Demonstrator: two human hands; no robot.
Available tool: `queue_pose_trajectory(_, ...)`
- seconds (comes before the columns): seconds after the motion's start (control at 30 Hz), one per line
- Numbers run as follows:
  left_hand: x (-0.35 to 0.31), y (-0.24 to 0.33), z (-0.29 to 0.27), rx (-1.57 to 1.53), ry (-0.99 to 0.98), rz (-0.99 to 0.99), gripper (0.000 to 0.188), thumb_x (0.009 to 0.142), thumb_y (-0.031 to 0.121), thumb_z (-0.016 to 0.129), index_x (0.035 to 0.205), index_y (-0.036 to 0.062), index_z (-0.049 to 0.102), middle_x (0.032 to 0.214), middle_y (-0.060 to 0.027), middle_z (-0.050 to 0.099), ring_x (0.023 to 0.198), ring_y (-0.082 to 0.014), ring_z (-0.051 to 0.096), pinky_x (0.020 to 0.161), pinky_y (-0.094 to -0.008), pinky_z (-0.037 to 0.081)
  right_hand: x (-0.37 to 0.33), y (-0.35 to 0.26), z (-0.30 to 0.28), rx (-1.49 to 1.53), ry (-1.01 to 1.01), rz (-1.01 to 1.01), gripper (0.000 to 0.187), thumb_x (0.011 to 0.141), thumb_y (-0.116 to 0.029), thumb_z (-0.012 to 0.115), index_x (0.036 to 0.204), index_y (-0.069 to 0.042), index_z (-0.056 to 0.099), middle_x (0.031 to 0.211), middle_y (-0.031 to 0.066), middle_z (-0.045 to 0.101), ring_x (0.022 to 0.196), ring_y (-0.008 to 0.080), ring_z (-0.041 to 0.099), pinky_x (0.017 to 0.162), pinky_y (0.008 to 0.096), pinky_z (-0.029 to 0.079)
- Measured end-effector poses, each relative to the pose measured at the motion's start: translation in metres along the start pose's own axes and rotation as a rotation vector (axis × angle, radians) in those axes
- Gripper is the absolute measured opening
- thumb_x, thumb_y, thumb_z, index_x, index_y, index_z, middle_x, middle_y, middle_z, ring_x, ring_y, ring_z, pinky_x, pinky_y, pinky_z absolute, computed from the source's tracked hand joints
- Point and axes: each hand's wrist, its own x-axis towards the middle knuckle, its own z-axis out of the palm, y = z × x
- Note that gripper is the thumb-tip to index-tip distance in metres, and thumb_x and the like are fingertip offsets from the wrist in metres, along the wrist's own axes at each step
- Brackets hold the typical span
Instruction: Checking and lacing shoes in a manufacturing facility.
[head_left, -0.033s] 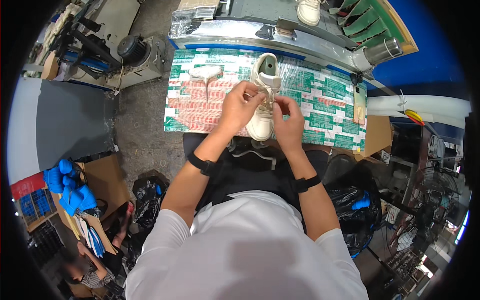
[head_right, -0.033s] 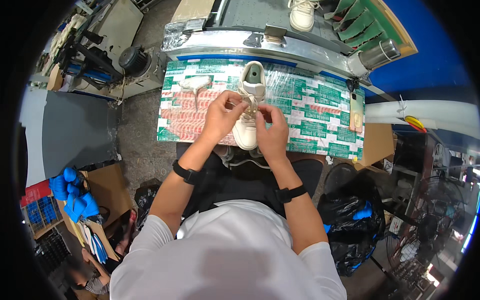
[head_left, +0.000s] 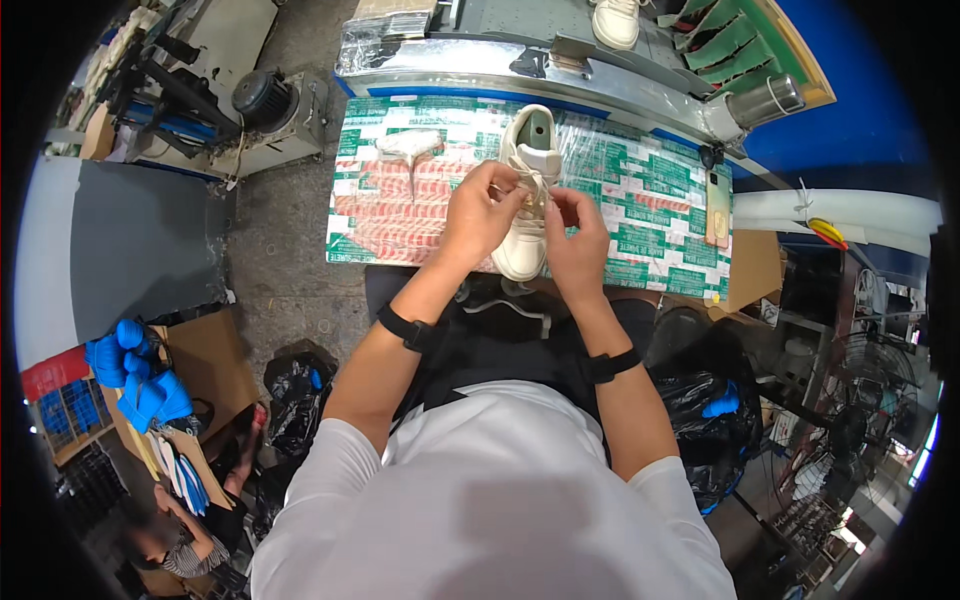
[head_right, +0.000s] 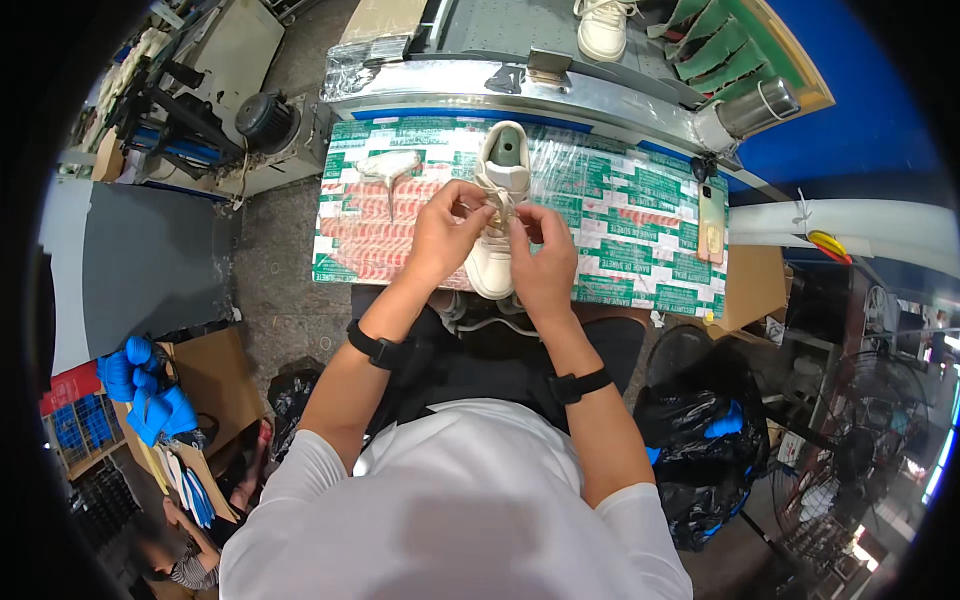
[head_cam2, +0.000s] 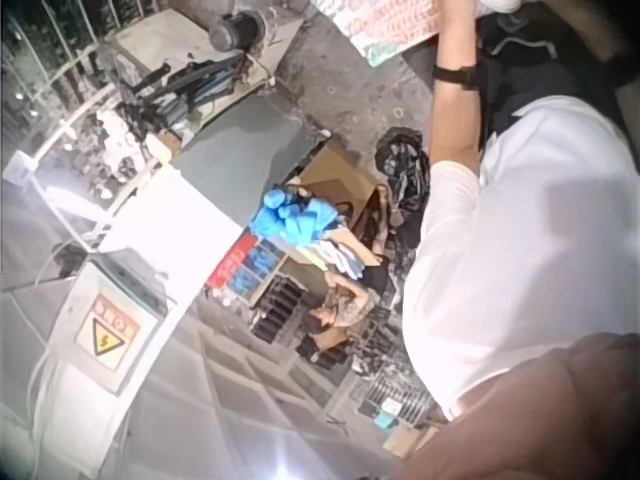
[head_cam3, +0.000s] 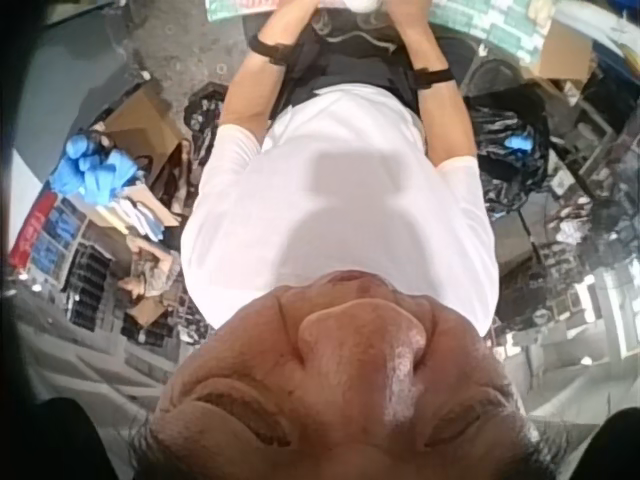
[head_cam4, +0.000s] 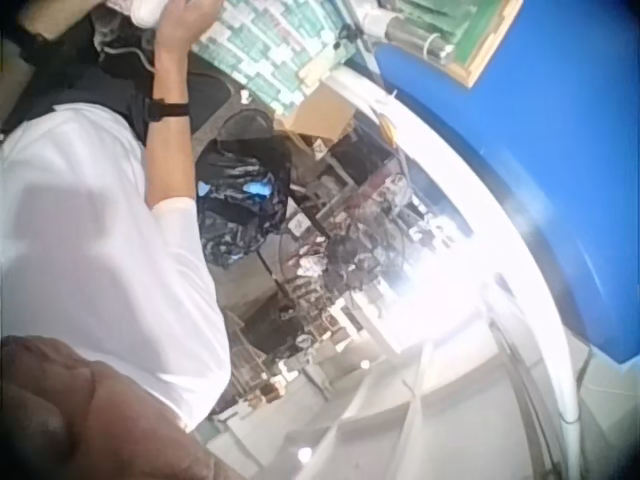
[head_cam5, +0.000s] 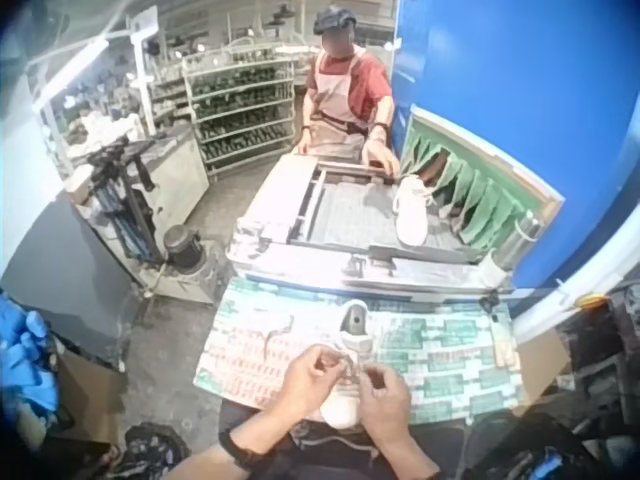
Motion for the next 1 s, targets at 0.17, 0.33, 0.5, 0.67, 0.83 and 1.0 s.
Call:
queue_pose_trajectory(0.17, 0.005, -0.012, -0.006, -0.178, 0.002, -0.021, 0.023, 0.094, 0.006, 0.085, 0.114, 0.0017, 0.075, 0.100, -0.0071, 0.077, 0.084, -0.0149, 0.070, 0.079, -0.0326, 0.059, 0.022, -0.017, 0.007, -0.386, 0.014, -0.218, 0.024, 0.097, -0.019, 0.086, 0.115, -0.008, 0.075, 0.100, 0.0067, 0.072, 0.091, 0.0261, 0.074, 0.081, 0.0385, 0.059)
queue_pose_trajectory(0.33, 0.004, -0.009, 0.004, 0.005, 0.021, 0.053, 0.034, 0.093, 0.001, 0.088, 0.121, 0.0011, 0.069, 0.104, -0.0033, 0.072, 0.090, -0.0119, 0.069, 0.079, -0.0277, 0.060, 0.035, -0.006, -0.012, -0.582, 0.025, -0.468, 0.020, 0.092, -0.018, 0.088, 0.107, -0.010, 0.078, 0.094, 0.0057, 0.073, 0.085, 0.0253, 0.074, 0.076, 0.0372, 0.058)
queue_pose_trajectory(0.5, 0.005, -0.007, 0.009, -0.013, 0.105, 0.041, 0.051, 0.084, 0.005, 0.091, 0.128, 0.0059, 0.065, 0.109, -0.0105, 0.070, 0.089, -0.0234, 0.073, 0.080, -0.0387, 0.061, 0.001, -0.063, -0.015, 0.625, -0.834, 0.278, 0.010, 0.098, -0.012, 0.083, 0.105, -0.004, 0.081, 0.090, 0.0020, 0.078, 0.080, 0.0089, 0.068, 0.074, 0.0311, 0.054)
queue_pose_trajectory(0.67, 0.007, -0.005, -0.005, 0.112, 0.066, 0.387, 0.038, 0.086, 0.006, 0.086, 0.121, 0.0095, 0.071, 0.107, -0.0120, 0.070, 0.089, -0.0294, 0.074, 0.077, -0.0410, 0.059, 0.005, -0.055, -0.032, 0.060, -0.752, 0.122, 0.008, 0.102, -0.007, 0.077, 0.097, -0.001, 0.080, 0.096, 0.0046, 0.080, 0.092, 0.0124, 0.073, 0.084, 0.0316, 0.057)
queue_pose_trajectory(0.83, 0.033, 0.021, -0.029, 0.394, -0.259, 0.197, 0.024, 0.093, 0.013, 0.082, 0.115, 0.0066, 0.077, 0.076, -0.0072, 0.069, 0.070, -0.0198, 0.068, 0.067, -0.0364, 0.053, 0.046, -0.024, -0.015, -0.152, -0.094, -0.238, 0.016, 0.102, -0.006, 0.070, 0.116, -0.005, 0.077, 0.091, 0.0087, 0.075, 0.089, 0.0284, 0.075, 0.082, 0.0397, 0.059)
queue_pose_trajectory(1.0, 0.052, 0.040, -0.051, 0.107, -0.579, -0.003, 0.019, 0.101, 0.017, 0.079, 0.111, 0.0020, 0.078, 0.079, -0.0010, 0.067, 0.071, -0.0074, 0.056, 0.065, -0.0320, 0.049, 0.059, -0.021, -0.013, -0.486, -0.246, -0.479, 0.009, 0.097, -0.013, 0.075, 0.104, -0.008, 0.071, 0.090, 0.0141, 0.073, 0.086, 0.0382, 0.071, 0.078, 0.0482, 0.057)
